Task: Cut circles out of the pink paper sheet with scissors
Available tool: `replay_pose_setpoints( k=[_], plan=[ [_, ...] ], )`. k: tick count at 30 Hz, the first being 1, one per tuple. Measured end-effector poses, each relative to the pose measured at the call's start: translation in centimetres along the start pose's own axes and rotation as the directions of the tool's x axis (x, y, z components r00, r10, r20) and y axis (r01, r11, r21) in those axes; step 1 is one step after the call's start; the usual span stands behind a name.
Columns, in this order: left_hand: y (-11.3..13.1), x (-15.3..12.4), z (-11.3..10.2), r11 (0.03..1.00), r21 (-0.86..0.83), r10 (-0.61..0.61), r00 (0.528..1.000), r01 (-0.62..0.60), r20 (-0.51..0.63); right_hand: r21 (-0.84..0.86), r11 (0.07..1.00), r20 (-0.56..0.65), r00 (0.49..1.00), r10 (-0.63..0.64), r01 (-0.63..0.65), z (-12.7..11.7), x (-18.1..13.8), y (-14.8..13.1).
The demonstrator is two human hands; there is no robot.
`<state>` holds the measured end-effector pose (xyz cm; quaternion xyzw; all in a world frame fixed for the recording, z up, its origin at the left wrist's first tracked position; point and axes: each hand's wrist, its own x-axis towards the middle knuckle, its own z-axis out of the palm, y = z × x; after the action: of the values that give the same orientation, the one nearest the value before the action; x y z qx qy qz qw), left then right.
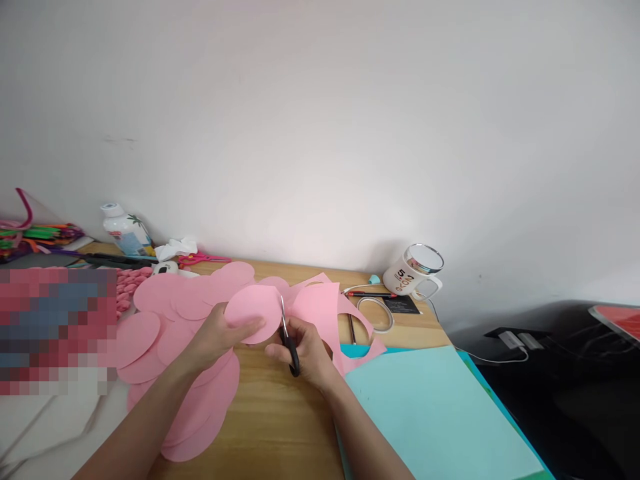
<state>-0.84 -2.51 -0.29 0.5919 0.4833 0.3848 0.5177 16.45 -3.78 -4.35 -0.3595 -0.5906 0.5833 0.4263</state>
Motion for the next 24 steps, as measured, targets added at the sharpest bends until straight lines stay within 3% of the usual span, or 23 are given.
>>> replay_pose_setpoints(
  k=[24],
  plan=[
    [0.19, -0.01, -0.18, 1.0, -0.001, 0.01, 1.0, -0.01, 0.017, -0.024, 1.0, -0.004, 1.0, 0.005, -0.005, 0.12, -0.14, -0.51]
  ],
)
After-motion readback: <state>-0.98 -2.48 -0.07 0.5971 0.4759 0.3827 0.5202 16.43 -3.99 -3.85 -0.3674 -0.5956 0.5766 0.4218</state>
